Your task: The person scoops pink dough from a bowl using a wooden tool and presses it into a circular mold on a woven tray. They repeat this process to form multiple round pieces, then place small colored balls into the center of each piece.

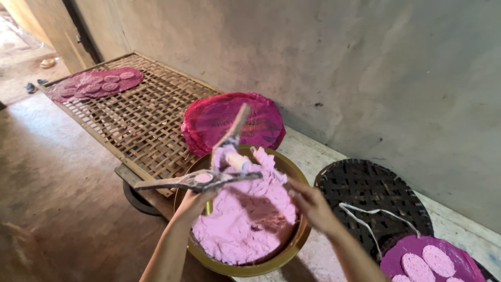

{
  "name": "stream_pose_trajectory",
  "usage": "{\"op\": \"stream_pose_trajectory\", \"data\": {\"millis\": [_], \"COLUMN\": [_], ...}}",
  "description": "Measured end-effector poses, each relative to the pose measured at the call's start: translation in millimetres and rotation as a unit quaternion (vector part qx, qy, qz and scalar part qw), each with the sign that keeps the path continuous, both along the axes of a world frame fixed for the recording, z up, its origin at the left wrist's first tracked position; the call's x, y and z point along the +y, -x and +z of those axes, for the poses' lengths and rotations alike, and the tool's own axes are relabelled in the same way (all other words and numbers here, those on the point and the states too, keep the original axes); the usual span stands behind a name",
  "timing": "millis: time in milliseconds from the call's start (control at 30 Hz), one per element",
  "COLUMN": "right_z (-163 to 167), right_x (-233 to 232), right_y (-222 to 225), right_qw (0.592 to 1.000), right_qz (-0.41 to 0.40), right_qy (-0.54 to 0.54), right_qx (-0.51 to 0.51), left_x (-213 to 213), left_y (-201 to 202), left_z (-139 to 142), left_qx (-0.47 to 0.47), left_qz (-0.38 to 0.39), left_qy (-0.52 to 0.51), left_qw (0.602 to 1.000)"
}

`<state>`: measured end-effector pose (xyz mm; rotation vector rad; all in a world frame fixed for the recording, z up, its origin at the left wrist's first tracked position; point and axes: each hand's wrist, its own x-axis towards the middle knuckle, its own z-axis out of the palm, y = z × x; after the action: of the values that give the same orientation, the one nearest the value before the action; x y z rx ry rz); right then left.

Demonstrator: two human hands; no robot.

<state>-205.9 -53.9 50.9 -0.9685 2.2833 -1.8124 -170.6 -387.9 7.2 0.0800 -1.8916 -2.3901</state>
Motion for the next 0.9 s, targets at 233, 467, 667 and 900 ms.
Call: {"op": "stream_pose_trajectory", "data": {"millis": [233,467,667,900], "right_z": [11,23,-29,-28], "right_x": [11,4,-17,-8], "right_y": [3,-2,0,23], "right_qw": [0.982,0.991,0.96,0.982], "right_qz": [0.007,-0.001,-0.04,0.024], "right_qy": [-0.043,-0.061,-0.276,-0.178], "right_qx": [-0.186,0.116,-0.028,0.052], "left_x": [3,7,7,32], "left_y": [-18,-31,-19,-35], "left_z": [-2,8,-3,0], "left_qx": [-0.059,-0.087,-0.167,-0.103], "left_qz": [-0.093,-0.116,-0.015,-0.042], "left_qy": [-0.064,-0.108,-0.23,-0.219], "left_qw": [0.992,0.983,0.959,0.969]}}
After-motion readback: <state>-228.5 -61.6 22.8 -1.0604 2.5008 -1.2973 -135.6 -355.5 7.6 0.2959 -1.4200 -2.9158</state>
